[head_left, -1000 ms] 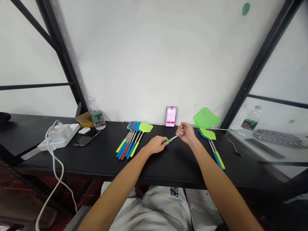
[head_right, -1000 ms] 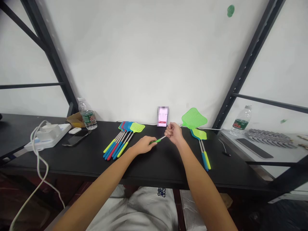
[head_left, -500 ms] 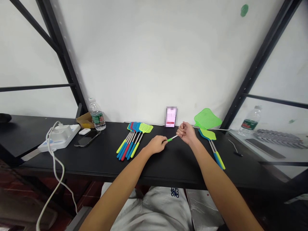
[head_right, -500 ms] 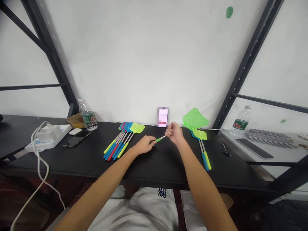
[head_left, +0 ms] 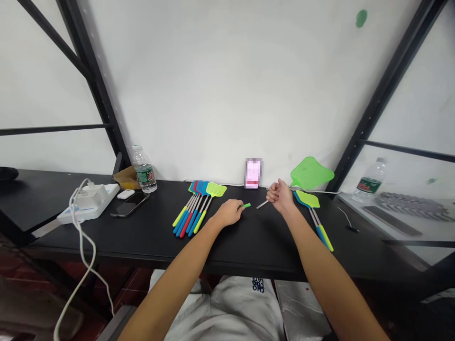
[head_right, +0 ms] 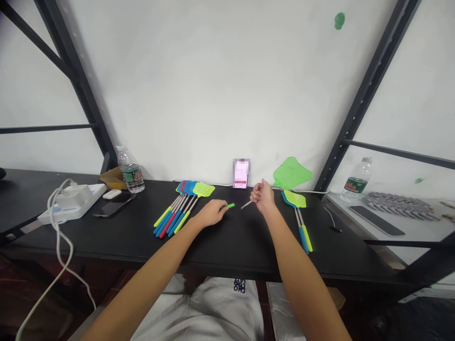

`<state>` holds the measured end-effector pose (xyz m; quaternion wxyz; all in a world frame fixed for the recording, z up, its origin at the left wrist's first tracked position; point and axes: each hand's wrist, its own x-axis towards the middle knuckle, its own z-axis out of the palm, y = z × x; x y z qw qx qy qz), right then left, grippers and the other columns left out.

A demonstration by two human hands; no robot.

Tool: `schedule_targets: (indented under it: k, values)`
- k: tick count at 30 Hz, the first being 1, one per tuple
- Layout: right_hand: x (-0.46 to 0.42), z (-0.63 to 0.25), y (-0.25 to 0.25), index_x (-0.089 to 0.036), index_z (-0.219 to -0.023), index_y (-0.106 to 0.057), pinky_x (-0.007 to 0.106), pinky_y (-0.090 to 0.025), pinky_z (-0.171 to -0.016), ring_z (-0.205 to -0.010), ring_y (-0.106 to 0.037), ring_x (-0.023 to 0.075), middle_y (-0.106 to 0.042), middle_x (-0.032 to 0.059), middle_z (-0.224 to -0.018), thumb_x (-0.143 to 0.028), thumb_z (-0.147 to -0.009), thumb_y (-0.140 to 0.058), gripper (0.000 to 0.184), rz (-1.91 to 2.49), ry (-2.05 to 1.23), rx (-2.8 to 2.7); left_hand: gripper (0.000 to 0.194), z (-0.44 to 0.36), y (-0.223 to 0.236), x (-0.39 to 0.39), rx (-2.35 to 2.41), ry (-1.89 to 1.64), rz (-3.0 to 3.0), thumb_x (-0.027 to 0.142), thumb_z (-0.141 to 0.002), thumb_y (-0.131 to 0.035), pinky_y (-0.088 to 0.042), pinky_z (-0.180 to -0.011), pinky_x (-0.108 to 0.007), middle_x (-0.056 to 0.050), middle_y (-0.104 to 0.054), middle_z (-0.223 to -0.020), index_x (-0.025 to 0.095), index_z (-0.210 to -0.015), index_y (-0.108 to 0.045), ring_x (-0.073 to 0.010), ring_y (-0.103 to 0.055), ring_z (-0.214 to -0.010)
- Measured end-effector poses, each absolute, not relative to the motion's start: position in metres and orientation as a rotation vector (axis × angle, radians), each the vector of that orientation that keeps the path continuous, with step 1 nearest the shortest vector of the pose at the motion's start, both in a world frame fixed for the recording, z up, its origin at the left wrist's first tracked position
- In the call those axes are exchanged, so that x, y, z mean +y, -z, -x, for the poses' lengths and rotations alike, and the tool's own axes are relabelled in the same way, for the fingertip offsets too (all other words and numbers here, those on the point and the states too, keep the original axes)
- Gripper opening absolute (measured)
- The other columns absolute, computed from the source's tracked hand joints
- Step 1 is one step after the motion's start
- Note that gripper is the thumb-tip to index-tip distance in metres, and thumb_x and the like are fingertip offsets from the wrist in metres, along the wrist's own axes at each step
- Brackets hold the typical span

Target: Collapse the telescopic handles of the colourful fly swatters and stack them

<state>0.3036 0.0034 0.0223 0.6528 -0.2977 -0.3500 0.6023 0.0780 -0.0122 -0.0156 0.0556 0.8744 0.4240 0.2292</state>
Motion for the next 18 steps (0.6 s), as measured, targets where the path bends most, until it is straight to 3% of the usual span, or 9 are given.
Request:
schedule_targets:
  k: [10, 18]
  values:
    - [0.007, -0.305, -0.017, -0.021, -0.059, -0.038, 0.021, -0.019, -0.034, -0.032, -0.014, 0.0066, -0.021, -0.0089, -0.038, -0.04, -0.09, -0.046, 0.037, 0.759, -1.392, -0.82, 0.022, -0.063, 0.012, -0.006, 1.788, -0.559, -2.637, 0.034, -0.091, -0.047, -0.045, -0.077, -0.031, -0.011, -0.066, -0.097, 0.017, -0.087, -0.06, -0.0236, -0.062, -0.094]
    - [0.005, -0.304, -0.017, -0.021, -0.06, -0.041, 0.02, -0.021, -0.034, -0.033, -0.017, 0.0063, -0.022, -0.0092, -0.039, -0.038, -0.086, -0.051, 0.033, 0.772, -1.399, -0.882, 0.018, -0.061, 0.012, -0.005, 1.882, -0.479, -2.578, 0.031, -0.089, -0.051, -0.045, -0.08, -0.034, -0.013, -0.064, -0.103, 0.017, -0.093, -0.061, -0.0268, -0.061, -0.099]
